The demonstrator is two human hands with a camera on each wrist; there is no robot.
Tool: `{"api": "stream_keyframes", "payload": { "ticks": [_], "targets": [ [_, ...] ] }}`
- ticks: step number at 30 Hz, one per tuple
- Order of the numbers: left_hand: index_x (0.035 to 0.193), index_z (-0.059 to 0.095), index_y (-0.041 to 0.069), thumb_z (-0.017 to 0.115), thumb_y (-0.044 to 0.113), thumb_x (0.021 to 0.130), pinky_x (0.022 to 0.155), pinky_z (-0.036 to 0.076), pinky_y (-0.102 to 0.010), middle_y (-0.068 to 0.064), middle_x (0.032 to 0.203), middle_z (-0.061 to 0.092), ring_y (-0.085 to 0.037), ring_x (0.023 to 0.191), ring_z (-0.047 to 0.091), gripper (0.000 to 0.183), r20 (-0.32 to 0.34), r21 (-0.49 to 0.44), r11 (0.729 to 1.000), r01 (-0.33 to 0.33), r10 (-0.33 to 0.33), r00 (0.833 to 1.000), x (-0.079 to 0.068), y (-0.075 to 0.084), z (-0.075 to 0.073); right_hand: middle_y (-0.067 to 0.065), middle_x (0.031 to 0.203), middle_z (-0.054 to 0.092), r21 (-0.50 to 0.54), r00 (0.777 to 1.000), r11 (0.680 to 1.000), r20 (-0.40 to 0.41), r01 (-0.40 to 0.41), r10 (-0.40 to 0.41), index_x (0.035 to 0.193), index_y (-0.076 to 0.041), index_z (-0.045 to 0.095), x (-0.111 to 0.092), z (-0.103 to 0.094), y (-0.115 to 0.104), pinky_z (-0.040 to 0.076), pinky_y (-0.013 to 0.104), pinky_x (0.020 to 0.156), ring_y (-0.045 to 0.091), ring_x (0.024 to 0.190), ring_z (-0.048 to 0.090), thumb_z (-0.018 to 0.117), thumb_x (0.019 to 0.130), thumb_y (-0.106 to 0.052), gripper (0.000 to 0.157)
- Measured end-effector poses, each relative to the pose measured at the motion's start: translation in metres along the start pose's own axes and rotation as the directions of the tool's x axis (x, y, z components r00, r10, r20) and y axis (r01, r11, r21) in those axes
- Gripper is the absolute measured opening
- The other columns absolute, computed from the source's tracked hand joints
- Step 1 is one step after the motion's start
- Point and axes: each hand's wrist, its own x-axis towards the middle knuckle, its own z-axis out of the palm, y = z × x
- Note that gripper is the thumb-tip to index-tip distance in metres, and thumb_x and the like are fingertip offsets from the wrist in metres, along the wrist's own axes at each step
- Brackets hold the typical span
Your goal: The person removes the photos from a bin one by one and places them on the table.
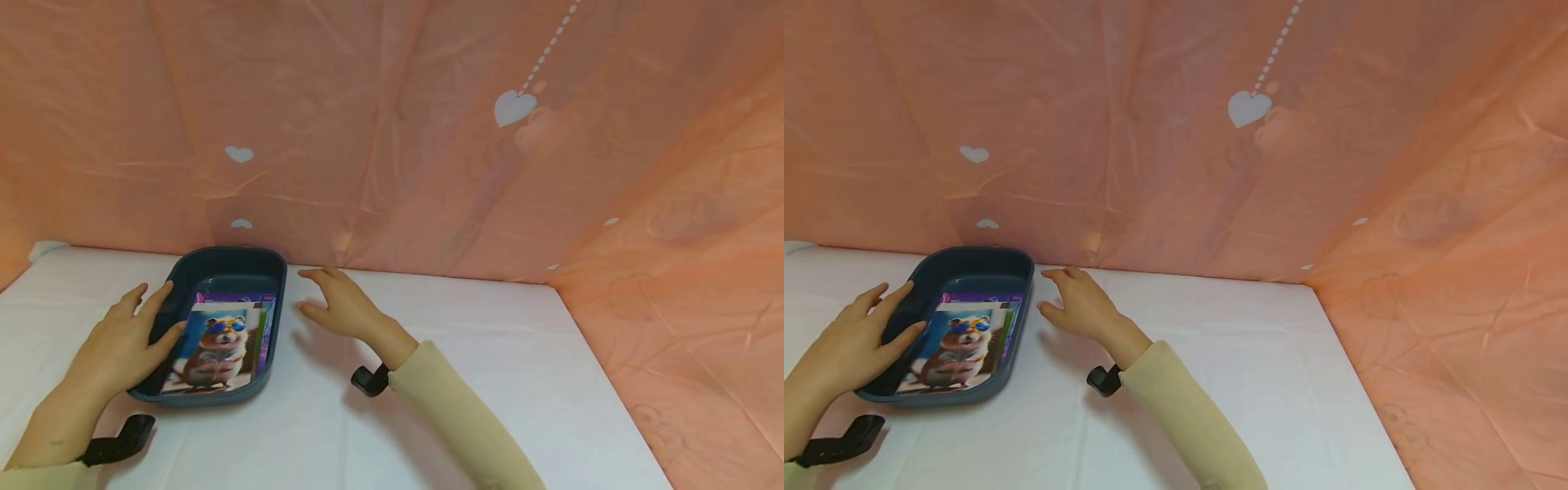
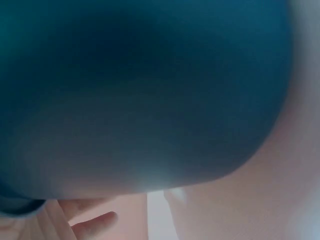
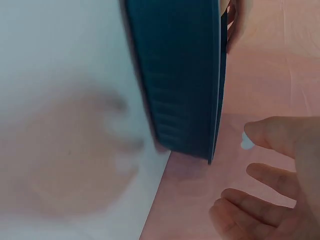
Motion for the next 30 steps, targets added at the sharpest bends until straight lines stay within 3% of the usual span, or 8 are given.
{"api": "stream_keyframes", "payload": {
  "ticks": [7, 12, 15, 21, 25, 30],
  "targets": [
    [0.153, 0.016, 0.004, 0.054, 0.030, 0.096, 0.086, 0.027, -0.078, -0.049, 0.134, 0.024, -0.067, 0.113, 0.032, 0.073, 0.024, -0.116, 0.993, 0.032, -0.029, 0.999, -0.001, -0.008, 0.005, 0.007, 0.141, 0.051, 0.033, 0.999, 0.999, 0.026, 0.033, -0.034, 0.141, -0.009, 0.047, 0.016, 0.003, -0.013, 0.033, 0.028, 0.110, 0.019, 0.131, 0.046, 0.059, 0.095, -0.028, 0.051],
    [0.153, 0.015, 0.004, 0.046, 0.022, 0.100, 0.084, 0.029, -0.075, -0.049, 0.129, 0.030, -0.064, 0.112, 0.034, 0.064, 0.013, -0.251, 0.967, 0.040, -0.038, 0.999, -0.004, -0.012, 0.007, 0.007, 0.136, 0.056, 0.121, 0.998, 0.991, 0.013, 0.058, -0.060, 0.137, -0.008, 0.051, 0.028, 0.004, -0.023, 0.044, 0.021, 0.098, 0.019, 0.121, 0.054, 0.060, 0.094, -0.026, 0.048],
    [0.153, 0.015, 0.007, 0.041, 0.023, 0.102, 0.082, 0.030, -0.073, -0.047, 0.131, 0.033, -0.064, 0.111, 0.036, 0.060, 0.050, -0.314, 0.945, 0.094, -0.083, 0.995, -0.005, -0.012, 0.006, 0.010, 0.132, 0.059, 0.202, 0.998, 0.978, 0.009, 0.053, -0.056, 0.135, -0.007, 0.053, 0.035, 0.005, -0.026, 0.046, 0.018, 0.093, 0.020, 0.119, 0.056, 0.061, 0.093, -0.023, 0.046],
    [0.155, 0.006, 0.016, 0.030, 0.029, 0.104, 0.085, 0.029, -0.074, -0.047, 0.135, 0.030, -0.068, 0.114, 0.033, 0.058, 0.176, -0.404, 0.885, 0.231, -0.172, 0.969, -0.006, -0.010, 0.001, 0.013, 0.129, 0.060, 0.366, 0.999, 0.930, 0.041, -0.025, 0.011, 0.134, -0.007, 0.054, 0.046, 0.006, -0.030, 0.046, 0.017, 0.091, 0.022, 0.117, 0.057, 0.060, 0.093, -0.020, 0.043],
    [0.155, 0.006, 0.017, 0.029, 0.027, 0.105, 0.084, 0.030, -0.072, -0.048, 0.135, 0.031, -0.065, 0.114, 0.035, 0.056, 0.173, -0.447, 0.866, 0.225, -0.163, 0.971, -0.006, -0.010, 0.003, 0.011, 0.127, 0.062, 0.427, 0.995, 0.899, 0.079, -0.095, 0.067, 0.134, -0.010, 0.056, 0.054, 0.008, -0.032, 0.047, 0.016, 0.087, 0.018, 0.113, 0.059, 0.060, 0.094, -0.023, 0.042],
    [0.155, 0.007, 0.017, 0.029, 0.024, 0.105, 0.080, 0.039, -0.064, -0.046, 0.133, 0.034, -0.059, 0.110, 0.044, 0.055, 0.161, -0.507, 0.835, 0.212, -0.151, 0.975, -0.004, -0.009, 0.008, 0.008, 0.116, 0.067, 0.530, 0.979, 0.823, 0.119, -0.206, 0.168, 0.129, -0.011, 0.060, 0.062, 0.009, -0.038, 0.048, 0.018, 0.076, 0.014, 0.102, 0.062, 0.061, 0.093, -0.023, 0.039]
  ]
}}
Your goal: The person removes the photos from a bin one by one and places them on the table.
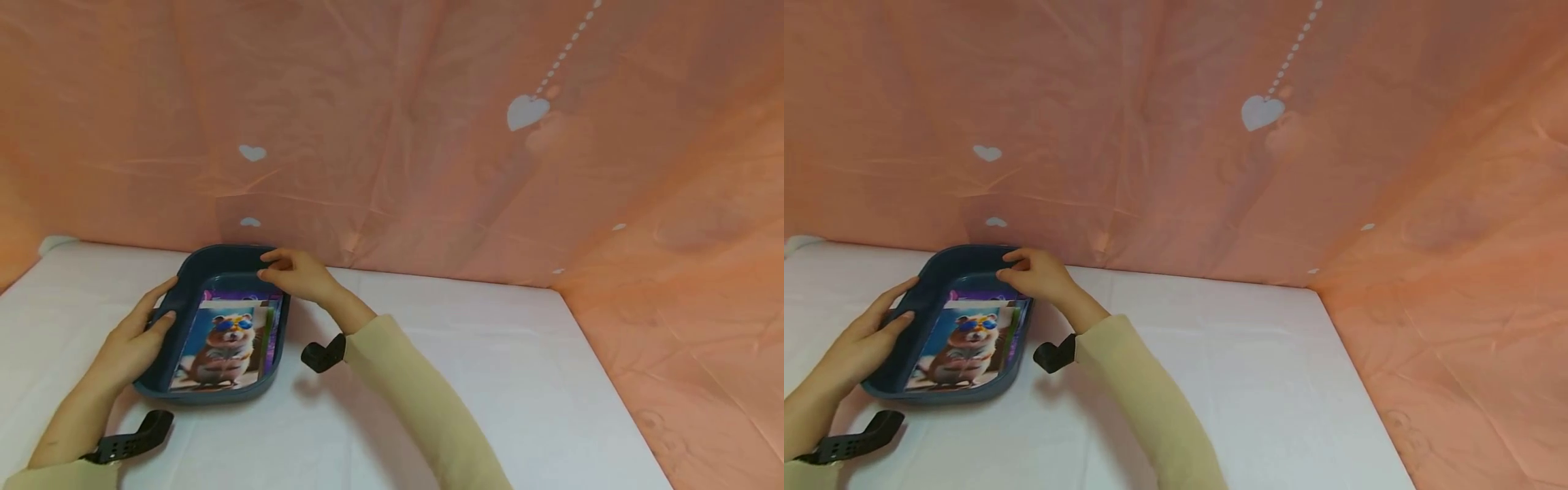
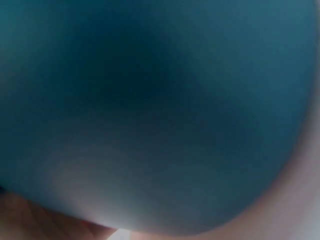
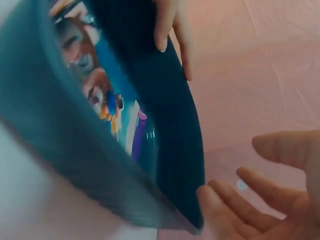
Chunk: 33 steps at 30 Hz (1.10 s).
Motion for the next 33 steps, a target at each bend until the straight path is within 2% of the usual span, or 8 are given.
{"api": "stream_keyframes", "payload": {
  "ticks": [4, 9, 11, 14, 18, 21, 28, 33],
  "targets": [
    [0.154, 0.007, 0.016, 0.029, 0.024, 0.105, 0.074, 0.046, -0.049, -0.043, 0.131, 0.036, -0.050, 0.105, 0.051, 0.055, 0.003, -0.057, 0.998, 0.010, -0.009, 1.000, 0.002, 0.002, 0.005, 0.010, 0.115, 0.067, 0.094, 0.995, 0.990, 0.006, -0.102, 0.102, 0.126, -0.008, 0.062, 0.004, 0.004, -0.002, 0.051, 0.028, 0.084, 0.022, 0.103, 0.063, 0.062, 0.093, -0.022, 0.036],
    [0.155, 0.007, 0.019, 0.030, 0.026, 0.105, 0.065, 0.045, -0.023, -0.038, 0.129, 0.038, -0.016, 0.088, 0.058, 0.055, 0.026, -0.133, 0.990, 0.051, -0.048, 0.998, 0.002, 0.004, 0.009, 0.011, 0.119, 0.064, 0.200, 0.974, 0.954, 0.031, -0.224, 0.222, 0.123, -0.004, 0.064, 0.010, 0.012, -0.004, 0.051, 0.038, 0.092, 0.031, 0.109, 0.060, 0.063, 0.093, -0.019, 0.034],
    [0.155, 0.007, 0.021, 0.030, 0.027, 0.105, 0.064, 0.045, -0.019, -0.037, 0.128, 0.038, -0.003, 0.083, 0.054, 0.056, 0.031, -0.165, 0.984, 0.061, -0.057, 0.998, 0.001, 0.005, 0.009, 0.012, 0.118, 0.065, 0.225, 0.968, 0.942, 0.022, -0.250, 0.252, 0.120, -0.004, 0.065, 0.012, 0.015, -0.005, 0.052, 0.037, 0.090, 0.030, 0.109, 0.061, 0.064, 0.092, -0.018, 0.032],
    [0.155, 0.006, 0.023, 0.029, 0.028, 0.105, 0.064, 0.045, -0.018, -0.036, 0.128, 0.037, 0.005, 0.080, 0.051, 0.056, 0.036, -0.199, 0.978, 0.067, -0.061, 0.998, -0.002, 0.006, 0.011, 0.015, 0.118, 0.065, 0.261, 0.958, 0.923, 0.027, -0.282, 0.285, 0.116, -0.002, 0.067, 0.015, 0.020, -0.007, 0.053, 0.036, 0.089, 0.030, 0.112, 0.060, 0.065, 0.091, -0.016, 0.029],
    [0.155, 0.006, 0.023, 0.029, 0.028, 0.105, 0.064, 0.045, -0.017, -0.035, 0.128, 0.037, 0.007, 0.079, 0.050, 0.055, 0.035, -0.212, 0.975, 0.066, -0.060, 0.998, -0.005, 0.006, 0.014, 0.015, 0.119, 0.065, 0.252, 0.944, 0.910, 0.088, -0.329, 0.317, 0.114, -0.003, 0.068, 0.014, 0.026, -0.009, 0.050, 0.039, 0.094, 0.029, 0.116, 0.058, 0.064, 0.091, -0.016, 0.026],
    [0.155, 0.007, 0.025, 0.029, 0.029, 0.105, 0.065, 0.045, -0.017, -0.035, 0.129, 0.037, 0.007, 0.080, 0.050, 0.055, 0.037, -0.221, 0.973, 0.062, -0.055, 0.998, -0.006, 0.007, 0.015, 0.013, 0.120, 0.065, 0.204, 0.941, 0.920, 0.117, -0.335, 0.317, 0.112, -0.006, 0.070, 0.013, 0.029, -0.009, 0.047, 0.040, 0.097, 0.026, 0.117, 0.057, 0.063, 0.092, -0.018, 0.025],
    [0.155, 0.006, 0.027, 0.029, 0.030, 0.105, 0.067, 0.045, -0.019, -0.034, 0.131, 0.037, 0.001, 0.085, 0.051, 0.055, 0.041, -0.201, 0.977, 0.075, -0.068, 0.997, -0.008, 0.009, 0.014, 0.003, 0.121, 0.065, 0.077, 0.950, 0.952, 0.123, -0.296, 0.286, 0.113, -0.012, 0.071, 0.012, 0.036, -0.006, 0.047, 0.033, 0.095, 0.020, 0.115, 0.058, 0.064, 0.091, -0.024, 0.026],
    [0.155, 0.006, 0.026, 0.029, 0.031, 0.105, 0.068, 0.043, -0.019, -0.034, 0.130, 0.037, -0.001, 0.086, 0.050, 0.056, 0.046, -0.194, 0.977, 0.086, -0.078, 0.996, -0.010, 0.009, 0.014, 0.005, 0.113, 0.068, 0.010, 0.949, 0.956, 0.125, -0.293, 0.289, 0.113, -0.011, 0.072, 0.012, 0.043, -0.004, 0.048, 0.030, 0.092, 0.019, 0.107, 0.061, 0.065, 0.089, -0.026, 0.028]
  ]
}}
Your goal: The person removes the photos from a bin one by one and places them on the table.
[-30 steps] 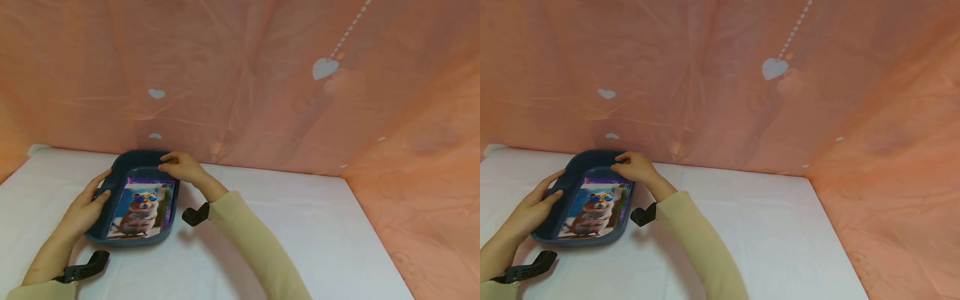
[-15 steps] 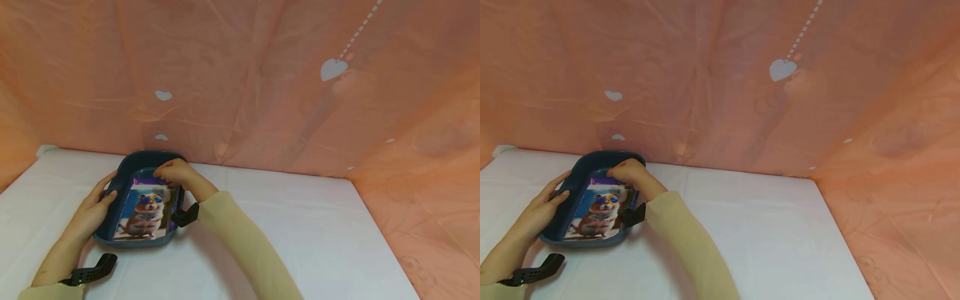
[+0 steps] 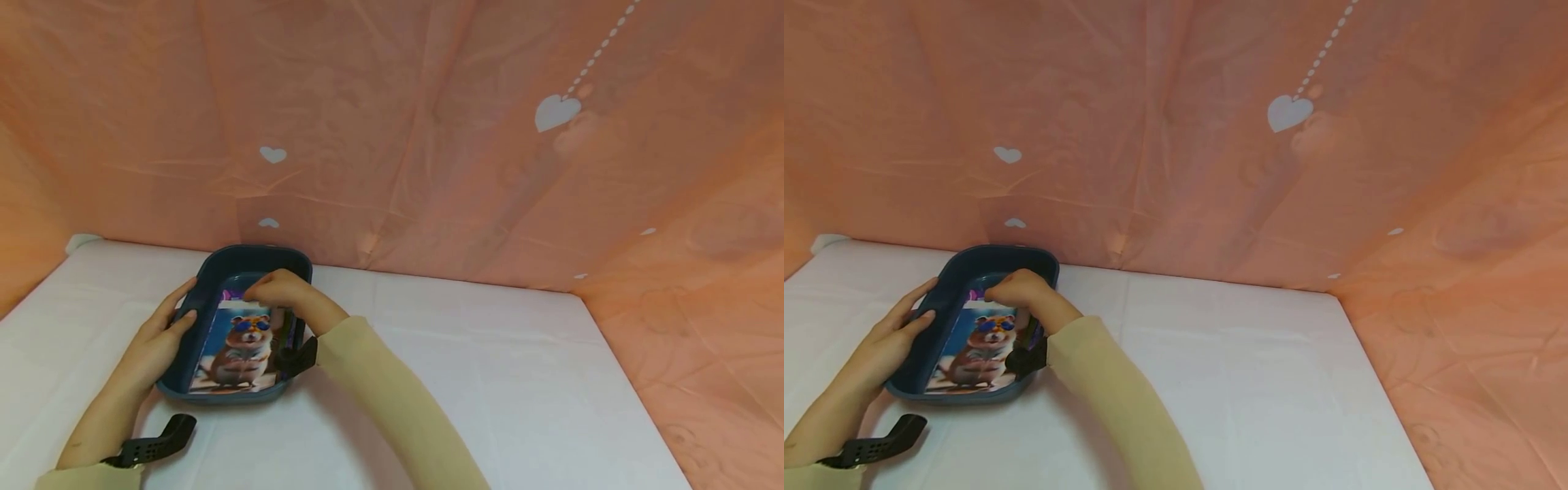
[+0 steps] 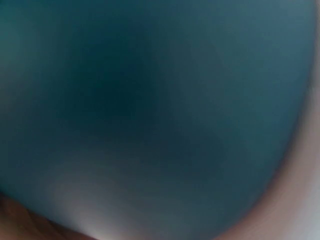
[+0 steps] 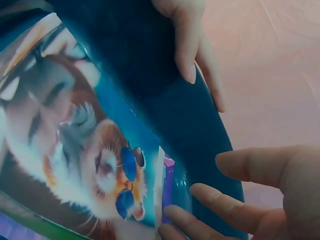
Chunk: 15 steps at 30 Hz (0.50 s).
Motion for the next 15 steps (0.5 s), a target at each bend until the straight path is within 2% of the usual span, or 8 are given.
{"api": "stream_keyframes", "payload": {
  "ticks": [4, 7, 9, 11, 15],
  "targets": [
    [0.155, 0.007, 0.027, 0.030, 0.031, 0.105, 0.068, 0.043, -0.017, -0.033, 0.131, 0.038, 0.003, 0.085, 0.049, 0.055, -0.005, -0.005, 1.000, -0.006, 0.006, 1.000, -0.0013, 0.0002, 0.0001, 0.005, 0.114, 0.067, -0.037, 0.999, 0.999, -0.032, -0.030, 0.029, 0.111, -0.010, 0.072, 0.0011, 0.0059, -0.0010, 0.049, 0.029, 0.091, 0.017, 0.105, 0.061, 0.068, 0.087, -0.026, 0.029],
    [0.155, 0.008, 0.028, 0.030, 0.031, 0.105, 0.068, 0.043, -0.018, -0.034, 0.133, 0.037, 0.003, 0.086, 0.050, 0.055, -0.004, -0.009, 1.000, -0.004, 0.004, 1.000, -0.0007, -0.0003, 0.0004, 0.003, 0.120, 0.064, -0.037, 0.998, 0.998, -0.042, -0.050, 0.048, 0.109, -0.010, 0.073, 0.0013, 0.0084, -0.0011, 0.048, 0.029, 0.092, 0.017, 0.111, 0.059, 0.069, 0.086, -0.026, 0.028],
    [0.155, 0.008, 0.029, 0.030, 0.033, 0.105, 0.070, 0.044, -0.021, -0.033, 0.134, 0.036, -0.002, 0.089, 0.051, 0.056, -0.005, -0.006, 1.000, 0.002, -0.002, 1.000, -0.0002, -0.0009, 0.0009, 0.004, 0.121, 0.064, -0.032, 0.998, 0.998, -0.042, -0.055, 0.053, 0.108, -0.011, 0.074, 0.0012, 0.0093, -0.0005, 0.048, 0.029, 0.093, 0.018, 0.112, 0.058, 0.069, 0.086, -0.026, 0.027],
    [0.155, 0.007, 0.030, 0.030, 0.034, 0.105, 0.075, 0.045, -0.029, -0.034, 0.136, 0.034, -0.012, 0.095, 0.053, 0.056, 0.004, -0.020, 1.000, 0.013, -0.013, 1.000, 0.0005, -0.0020, 0.0015, 0.004, 0.123, 0.063, -0.020, 0.998, 0.999, -0.035, -0.050, 0.049, 0.109, -0.012, 0.073, 0.0011, 0.0096, 0.0006, 0.047, 0.030, 0.094, 0.019, 0.114, 0.057, 0.068, 0.087, -0.026, 0.026],
    [0.155, 0.008, 0.031, 0.031, 0.033, 0.105, 0.074, 0.046, -0.029, -0.031, 0.132, 0.038, -0.010, 0.092, 0.055, 0.055, -0.002, -0.020, 1.000, 0.001, -0.001, 1.000, 0.0017, -0.0034, 0.0018, 0.001, 0.130, 0.060, 0.013, 1.000, 1.000, -0.026, -0.005, 0.005, 0.110, -0.015, 0.074, 0.0016, 0.0093, 0.0042, 0.045, 0.029, 0.098, 0.018, 0.121, 0.054, 0.069, 0.086, -0.025, 0.026]
  ]
}}
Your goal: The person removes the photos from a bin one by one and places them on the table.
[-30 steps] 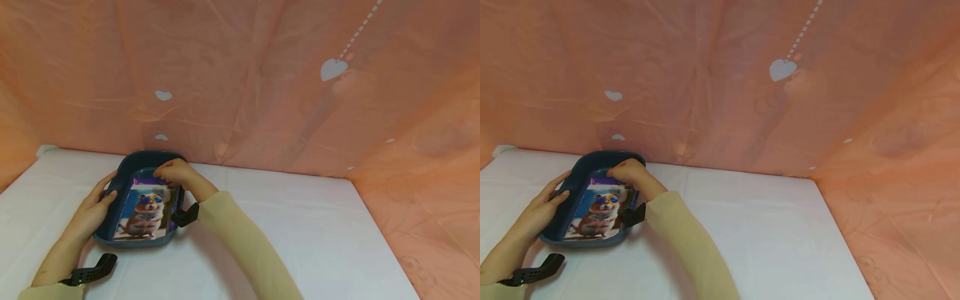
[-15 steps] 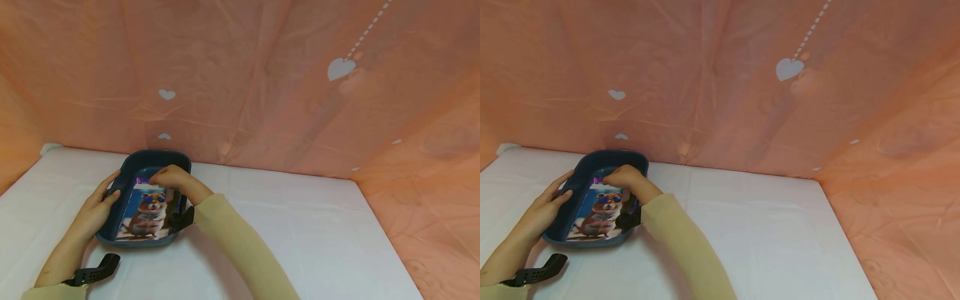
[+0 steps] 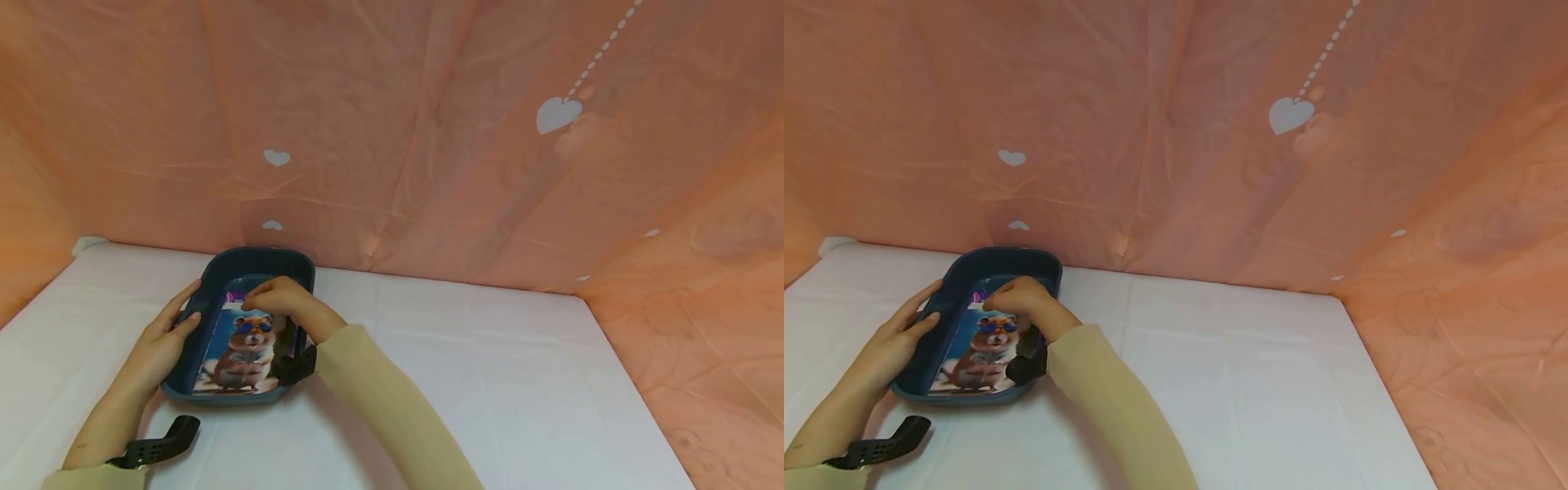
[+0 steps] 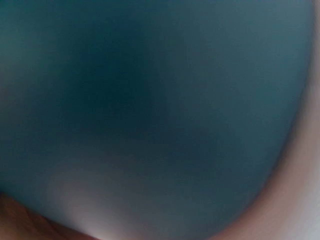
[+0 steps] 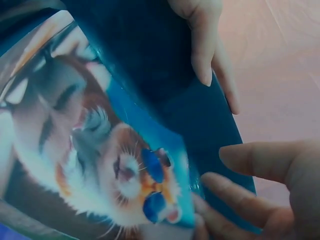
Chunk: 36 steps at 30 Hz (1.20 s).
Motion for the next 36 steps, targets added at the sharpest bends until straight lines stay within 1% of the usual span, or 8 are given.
{"api": "stream_keyframes", "payload": {
  "ticks": [3, 8, 12, 15, 18, 24, 29, 36],
  "targets": [
    [0.155, 0.011, 0.029, 0.033, 0.031, 0.105, 0.068, 0.044, -0.018, -0.029, 0.128, 0.041, 0.004, 0.084, 0.051, 0.055, -0.015, 0.006, 1.000, -0.021, 0.021, 1.000, 0.000, 0.000, 0.000, -0.002, 0.131, 0.060, 0.036, 1.000, 0.999, 0.009, 0.030, -0.030, 0.107, -0.019, 0.075, 0.000, 0.000, 0.002, 0.044, 0.030, 0.099, 0.016, 0.122, 0.053, 0.070, 0.086, -0.021, 0.022],
    [0.155, 0.011, 0.025, 0.034, 0.030, 0.105, 0.068, 0.042, -0.015, -0.033, 0.130, 0.040, 0.008, 0.083, 0.048, 0.055, -0.016, 0.010, 1.000, -0.007, 0.007, 1.000, -0.001, 0.003, 0.001, -0.004, 0.118, 0.067, 0.110, 0.999, 0.993, 0.000, 0.039, -0.039, 0.098, -0.018, 0.078, 0.001, 0.001, 0.004, 0.048, 0.032, 0.095, 0.015, 0.115, 0.057, 0.071, 0.083, -0.008, 0.019],
    [0.155, 0.008, 0.027, 0.031, 0.033, 0.105, 0.086, 0.046, -0.042, -0.035, 0.137, 0.034, -0.025, 0.102, 0.055, 0.055, -0.005, 0.001, 1.000, 0.013, -0.013, 1.000, 0.000, 0.003, 0.002, -0.002, 0.109, 0.070, 0.153, 0.999, 0.987, -0.018, 0.050, -0.048, 0.097, -0.016, 0.078, 0.000, 0.001, 0.005, 0.050, 0.028, 0.080, 0.012, 0.089, 0.061, 0.072, 0.081, -0.003, 0.022],
    [0.154, 0.007, 0.030, 0.031, 0.034, 0.105, 0.092, 0.034, -0.064, -0.037, 0.142, 0.027, -0.050, 0.119, 0.039, 0.055, -0.002, -0.025, 1.000, 0.019, -0.019, 1.000, 0.000, 0.002, 0.002, -0.003, 0.096, 0.072, 0.185, 0.998, 0.981, -0.008, 0.064, -0.063, 0.100, -0.018, 0.078, -0.001, 0.000, 0.005, 0.045, 0.027, 0.070, 0.012, 0.068, 0.054, 0.071, 0.082, -0.004, 0.023],
    [0.154, 0.007, 0.030, 0.031, 0.035, 0.104, 0.095, 0.029, -0.068, -0.038, 0.143, 0.025, -0.052, 0.122, 0.034, 0.055, -0.004, -0.034, 0.999, 0.021, -0.021, 1.000, 0.000, 0.003, 0.002, -0.003, 0.087, 0.072, 0.210, 0.996, 0.974, 0.013, 0.082, -0.086, 0.102, -0.019, 0.077, -0.002, -0.002, 0.006, 0.043, 0.027, 0.069, 0.013, 0.063, 0.053, 0.071, 0.084, -0.007, 0.023],
    [0.154, 0.008, 0.030, 0.032, 0.035, 0.104, 0.100, 0.019, -0.073, -0.040, 0.147, 0.019, -0.056, 0.131, 0.022, 0.056, -0.001, -0.038, 0.999, 0.023, -0.023, 1.000, 0.001, 0.004, 0.001, -0.003, 0.098, 0.073, 0.227, 0.991, 0.966, 0.025, 0.125, -0.134, 0.104, -0.020, 0.077, -0.004, -0.008, 0.006, 0.050, 0.029, 0.083, 0.010, 0.083, 0.064, 0.071, 0.086, -0.012, 0.021],
    [0.155, 0.007, 0.030, 0.032, 0.035, 0.104, 0.100, 0.018, -0.074, -0.040, 0.148, 0.016, -0.057, 0.131, 0.021, 0.056, 0.008, -0.046, 0.999, 0.024, -0.024, 1.000, 0.002, 0.004, 0.001, -0.009, 0.117, 0.067, 0.249, 0.988, 0.957, -0.003, 0.152, -0.156, 0.104, -0.023, 0.077, -0.008, -0.016, 0.009, 0.048, 0.035, 0.094, 0.012, 0.112, 0.058, 0.072, 0.086, -0.017, 0.020],
    [0.154, 0.006, 0.030, 0.032, 0.035, 0.104, 0.096, 0.026, -0.070, -0.041, 0.148, 0.014, -0.057, 0.127, 0.027, 0.057, 0.017, -0.022, 1.000, 0.010, -0.010, 1.000, 0.003, 0.003, -0.002, -0.004, 0.116, 0.068, 0.372, 0.978, 0.905, -0.058, 0.208, -0.201, 0.109, -0.020, 0.075, -0.010, -0.031, 0.021, 0.049, 0.025, 0.064, 0.008, 0.097, 0.062, 0.071, 0.087, -0.017, 0.023]
  ]
}}
